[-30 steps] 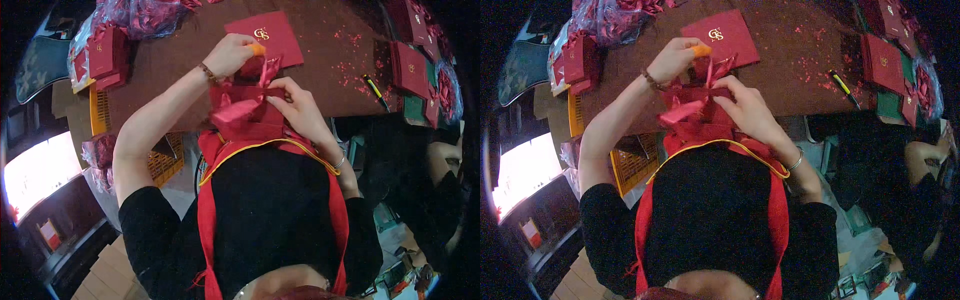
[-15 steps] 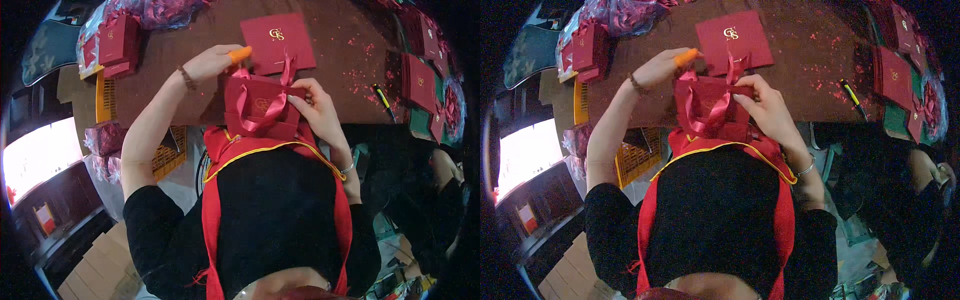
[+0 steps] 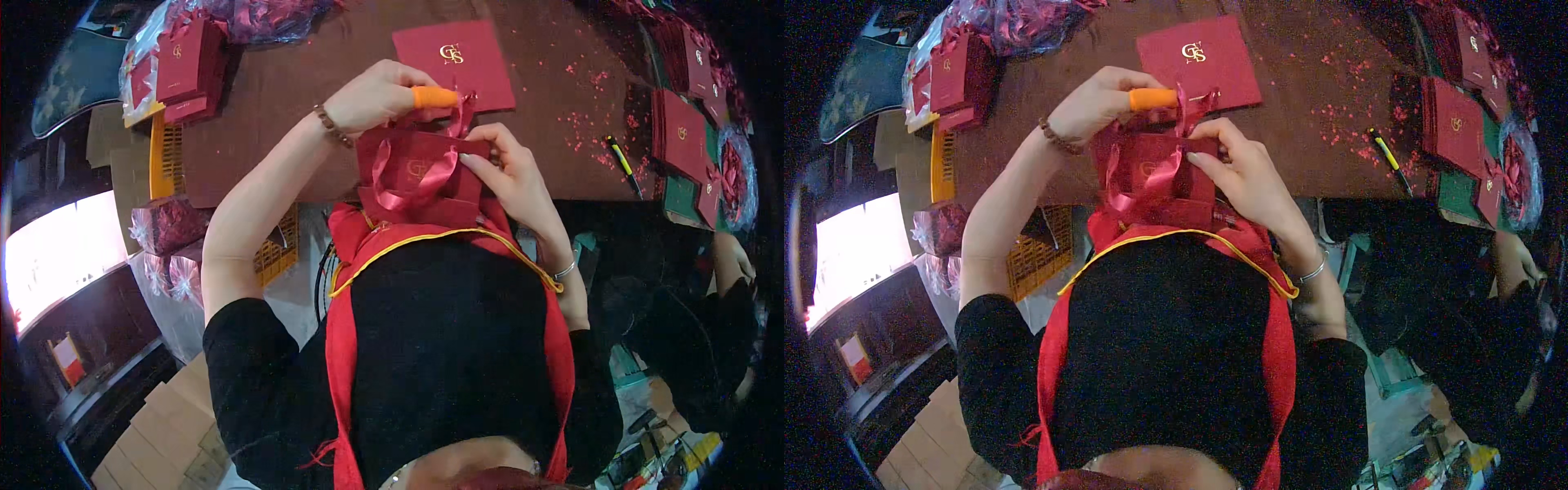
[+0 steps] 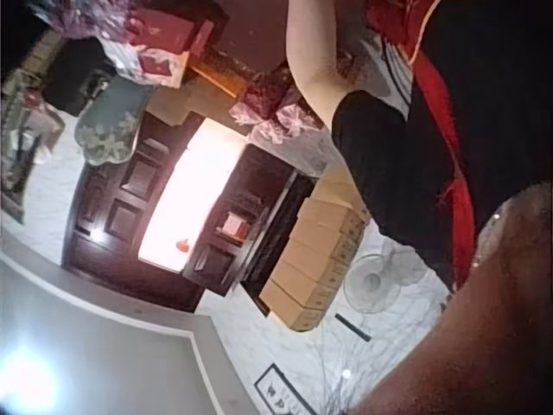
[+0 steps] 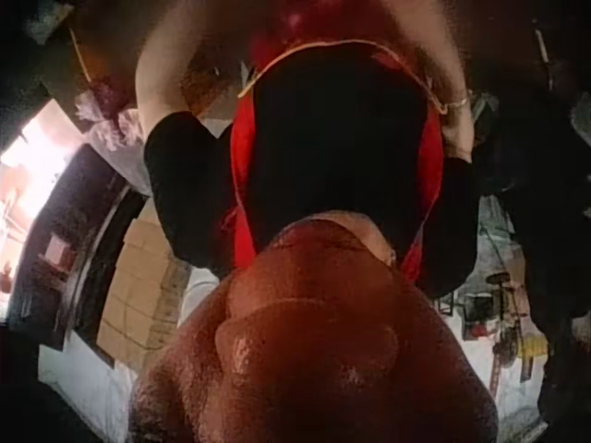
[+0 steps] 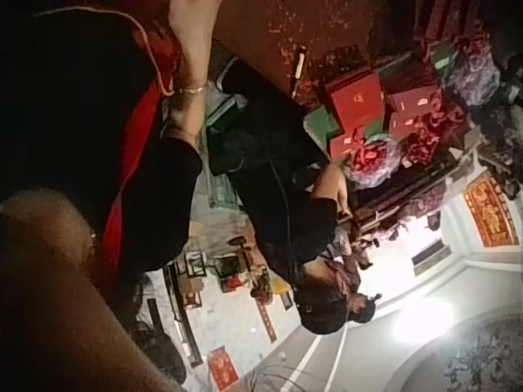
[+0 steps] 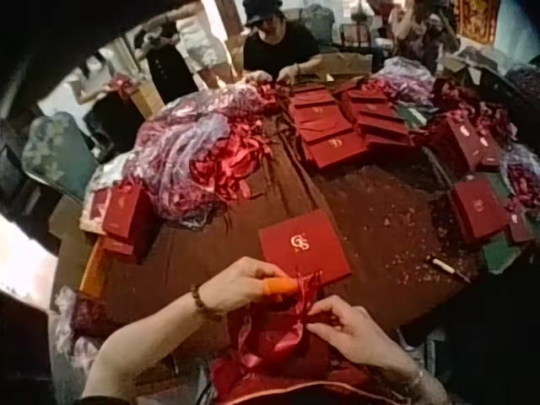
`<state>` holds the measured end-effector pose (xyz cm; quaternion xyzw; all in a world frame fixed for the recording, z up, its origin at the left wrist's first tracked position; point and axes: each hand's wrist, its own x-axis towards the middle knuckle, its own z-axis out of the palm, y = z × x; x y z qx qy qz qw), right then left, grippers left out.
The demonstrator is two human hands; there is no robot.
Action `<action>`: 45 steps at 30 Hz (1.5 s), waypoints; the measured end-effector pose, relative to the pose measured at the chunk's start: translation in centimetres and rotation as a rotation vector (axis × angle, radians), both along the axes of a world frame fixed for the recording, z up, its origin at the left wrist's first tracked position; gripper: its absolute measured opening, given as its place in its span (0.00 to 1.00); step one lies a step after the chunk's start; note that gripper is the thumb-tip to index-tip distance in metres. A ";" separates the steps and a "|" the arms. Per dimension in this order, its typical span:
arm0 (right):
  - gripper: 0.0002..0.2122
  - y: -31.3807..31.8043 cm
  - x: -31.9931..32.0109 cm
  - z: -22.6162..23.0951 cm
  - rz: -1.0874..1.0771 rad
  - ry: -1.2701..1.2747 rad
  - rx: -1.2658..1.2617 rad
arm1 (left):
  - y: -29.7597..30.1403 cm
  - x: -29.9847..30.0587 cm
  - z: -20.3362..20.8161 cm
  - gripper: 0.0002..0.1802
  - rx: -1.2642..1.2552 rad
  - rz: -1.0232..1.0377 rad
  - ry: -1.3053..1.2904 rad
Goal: The person assembles gift bags by threading ribbons through the bags to attach handles, folding the bags into shape, and stacking the completed bags.
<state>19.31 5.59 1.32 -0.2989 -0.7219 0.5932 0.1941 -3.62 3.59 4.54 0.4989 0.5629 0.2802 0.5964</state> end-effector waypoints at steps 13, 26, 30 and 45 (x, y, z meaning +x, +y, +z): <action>0.11 -0.1 -0.4 0.2 0.047 -0.002 -0.001 | 1.0 0.4 -1.9 0.11 -0.070 -0.059 0.018; 0.25 -1.9 -1.7 -1.7 0.117 0.147 0.183 | 1.0 -0.7 0.0 0.03 0.114 0.074 0.131; 0.25 -2.2 -1.2 -0.2 0.212 -0.030 0.048 | 2.2 -3.0 -0.6 0.03 0.242 0.286 -0.006; 0.22 -0.8 -2.7 -2.7 -0.314 0.380 -0.339 | -5.2 -1.4 -1.8 0.19 0.016 0.359 -0.291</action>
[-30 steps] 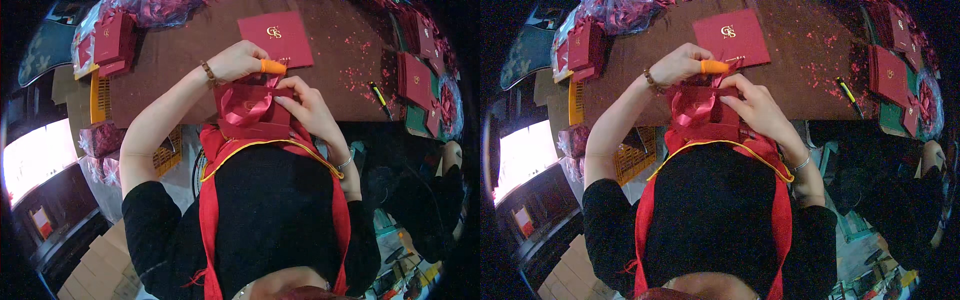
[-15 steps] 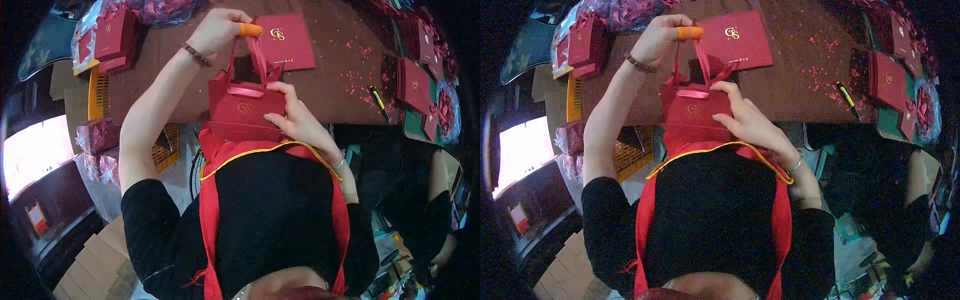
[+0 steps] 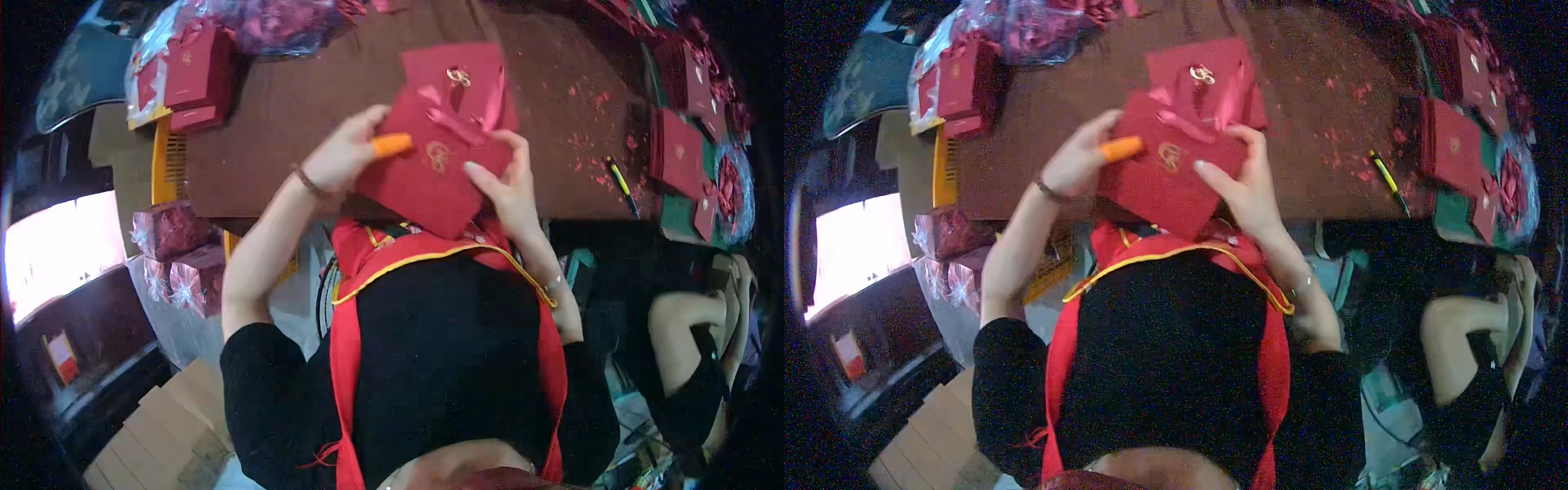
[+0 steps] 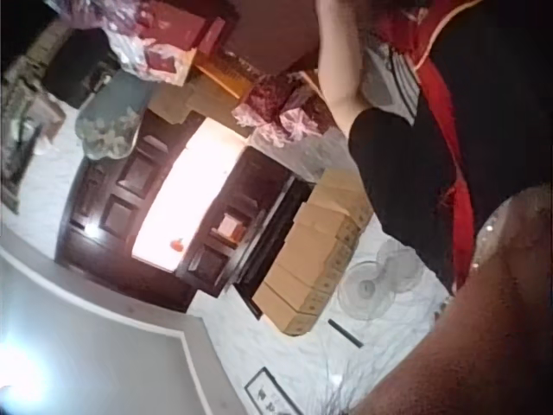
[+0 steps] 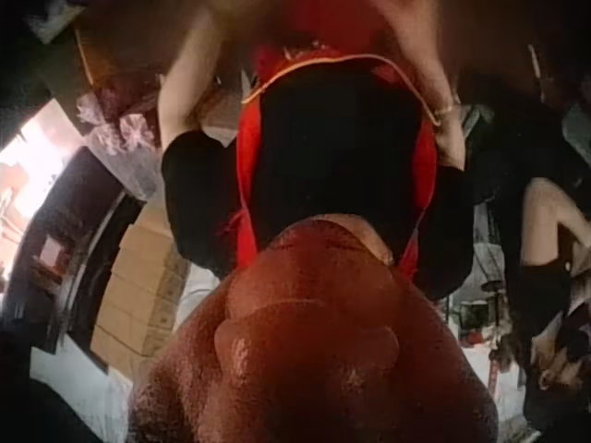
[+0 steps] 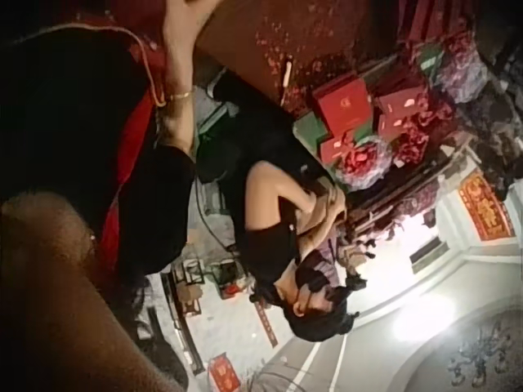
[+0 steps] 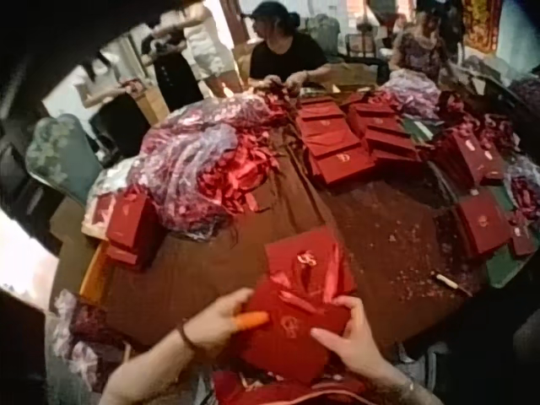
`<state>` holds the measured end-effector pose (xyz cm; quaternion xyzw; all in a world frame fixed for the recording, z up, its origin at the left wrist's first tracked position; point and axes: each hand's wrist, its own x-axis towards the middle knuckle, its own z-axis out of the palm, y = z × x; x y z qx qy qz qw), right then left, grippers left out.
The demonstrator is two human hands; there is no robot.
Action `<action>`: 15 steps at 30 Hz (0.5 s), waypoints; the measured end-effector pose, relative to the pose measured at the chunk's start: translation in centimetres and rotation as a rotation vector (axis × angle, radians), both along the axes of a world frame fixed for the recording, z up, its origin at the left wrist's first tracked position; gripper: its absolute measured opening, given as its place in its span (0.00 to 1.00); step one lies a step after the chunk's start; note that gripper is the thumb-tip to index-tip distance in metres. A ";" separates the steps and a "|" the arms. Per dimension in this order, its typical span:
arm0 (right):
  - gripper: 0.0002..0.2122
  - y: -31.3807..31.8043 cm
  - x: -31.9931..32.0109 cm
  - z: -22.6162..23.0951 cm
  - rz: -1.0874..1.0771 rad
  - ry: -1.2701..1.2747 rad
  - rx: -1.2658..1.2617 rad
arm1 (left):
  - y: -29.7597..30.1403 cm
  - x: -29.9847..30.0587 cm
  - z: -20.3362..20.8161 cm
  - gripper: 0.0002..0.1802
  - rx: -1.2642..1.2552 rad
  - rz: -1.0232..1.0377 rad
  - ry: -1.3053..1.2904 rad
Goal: The person assembles gift bags by threading ribbons through the bags to attach handles, folding the bags into shape, and stacking the completed bags.
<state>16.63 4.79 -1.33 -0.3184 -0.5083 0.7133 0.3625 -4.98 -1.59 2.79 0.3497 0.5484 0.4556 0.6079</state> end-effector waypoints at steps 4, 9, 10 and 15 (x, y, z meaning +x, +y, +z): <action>0.10 0.4 0.8 -1.1 -0.084 -0.088 -0.107 | -0.4 0.5 -1.8 0.23 0.118 -0.055 0.156; 0.11 0.2 0.0 -1.1 -0.079 0.113 -0.213 | -1.7 0.4 1.8 0.39 0.241 -0.196 0.081; 0.14 0.0 -0.6 -0.5 -0.021 0.110 -0.227 | -2.2 -0.1 2.7 0.38 0.177 -0.157 -0.005; 0.22 0.5 -0.7 0.2 0.191 0.129 -0.242 | -4.2 -8.8 10.5 0.34 0.268 -0.202 0.766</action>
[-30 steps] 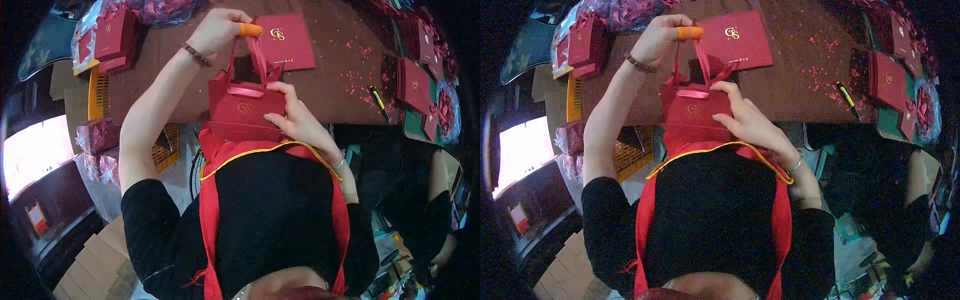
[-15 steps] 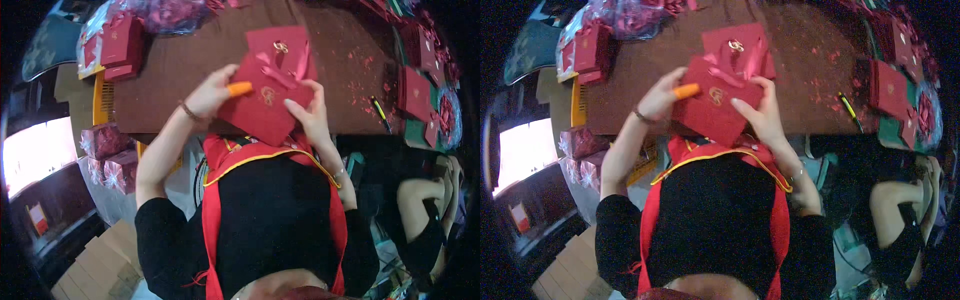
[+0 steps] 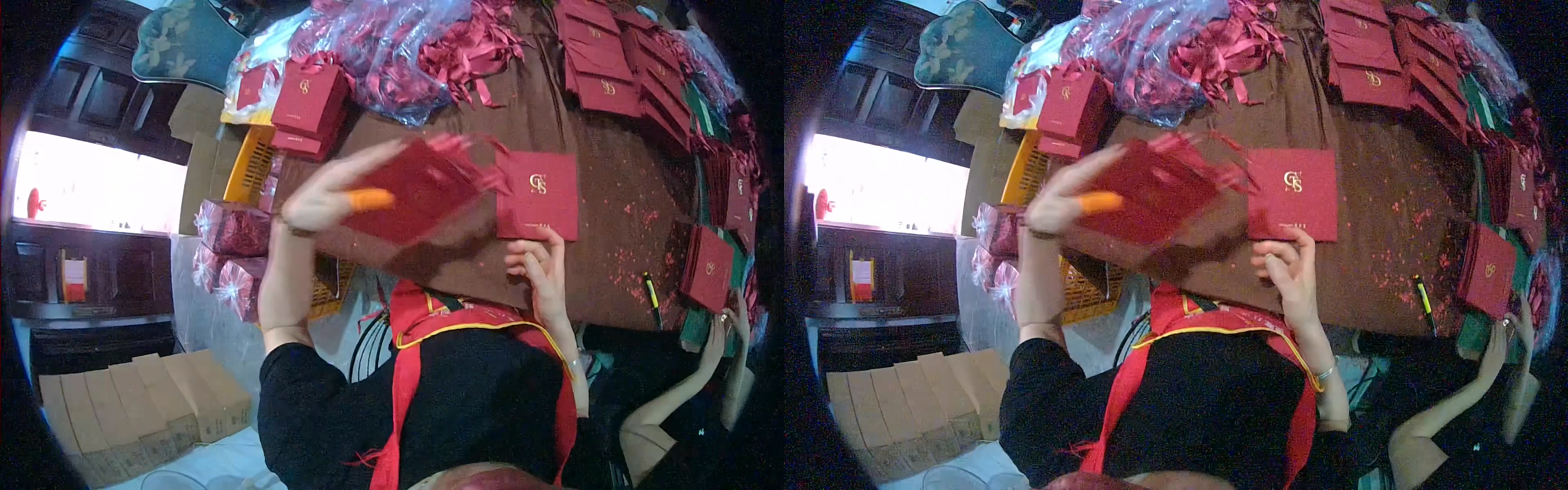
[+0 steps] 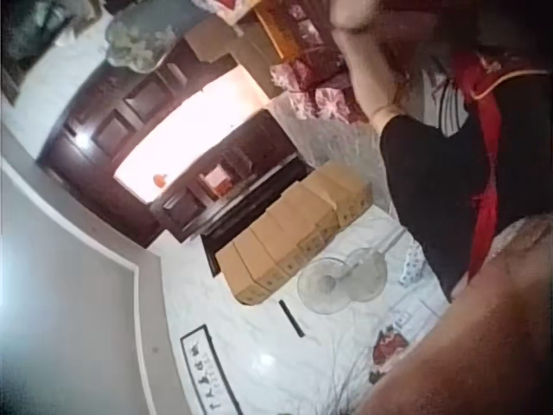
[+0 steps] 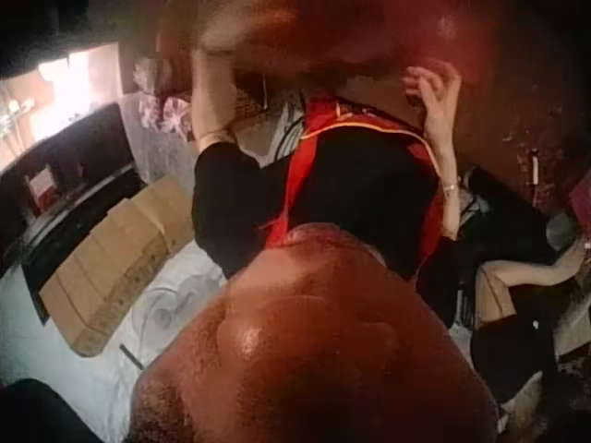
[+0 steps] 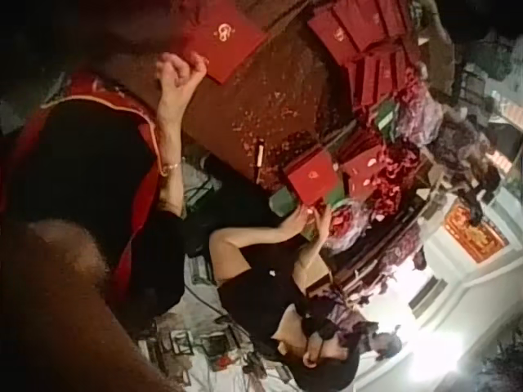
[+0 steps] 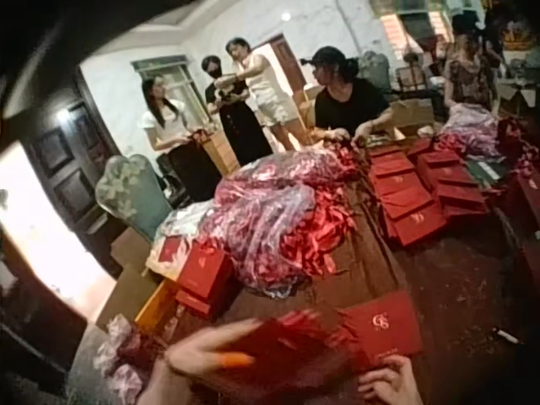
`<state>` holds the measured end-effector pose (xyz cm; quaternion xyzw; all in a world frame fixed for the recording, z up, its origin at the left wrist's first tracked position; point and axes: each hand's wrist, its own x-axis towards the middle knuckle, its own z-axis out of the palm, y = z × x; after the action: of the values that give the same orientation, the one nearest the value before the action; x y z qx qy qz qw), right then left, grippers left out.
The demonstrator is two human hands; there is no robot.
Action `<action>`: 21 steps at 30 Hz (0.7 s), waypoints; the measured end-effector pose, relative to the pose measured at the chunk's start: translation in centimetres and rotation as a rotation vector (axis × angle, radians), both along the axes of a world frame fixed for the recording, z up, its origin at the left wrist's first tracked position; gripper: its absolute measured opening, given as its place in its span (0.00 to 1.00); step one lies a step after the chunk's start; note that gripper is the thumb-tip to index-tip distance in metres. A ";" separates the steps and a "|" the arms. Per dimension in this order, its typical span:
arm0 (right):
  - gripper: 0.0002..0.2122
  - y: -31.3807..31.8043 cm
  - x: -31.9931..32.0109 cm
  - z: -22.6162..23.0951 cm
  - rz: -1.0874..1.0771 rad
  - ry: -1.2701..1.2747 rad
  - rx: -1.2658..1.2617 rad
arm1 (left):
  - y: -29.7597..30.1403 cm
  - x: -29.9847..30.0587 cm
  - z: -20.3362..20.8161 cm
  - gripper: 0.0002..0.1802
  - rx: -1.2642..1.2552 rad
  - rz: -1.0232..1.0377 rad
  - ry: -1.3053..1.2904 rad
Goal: The person assembles gift bags by threading ribbons through the bags to attach handles, folding the bags into shape, and stacking the completed bags.
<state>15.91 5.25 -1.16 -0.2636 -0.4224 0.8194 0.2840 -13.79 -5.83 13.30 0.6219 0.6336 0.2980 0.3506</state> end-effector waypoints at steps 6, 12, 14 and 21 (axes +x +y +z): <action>0.10 1.2 0.4 -1.3 -0.049 -0.181 0.010 | 1.2 -9.3 4.7 0.34 0.308 0.329 0.796; 0.08 1.5 0.2 -1.4 -0.088 -0.181 0.037 | 6.9 -19.1 -4.6 0.29 -0.102 0.655 1.207; 0.07 1.5 0.1 -0.9 -0.091 -0.178 0.065 | 3.9 -23.6 -8.2 0.27 -0.044 0.697 1.087; 0.06 5.4 2.1 -0.1 -0.268 -0.296 0.182 | 7.6 -18.9 -10.7 0.23 -0.081 0.704 1.118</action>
<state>18.05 10.64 -1.23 -0.4083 -0.4929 0.6851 0.3479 -32.73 1.75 2.64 0.4248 0.8964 0.0031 -0.1263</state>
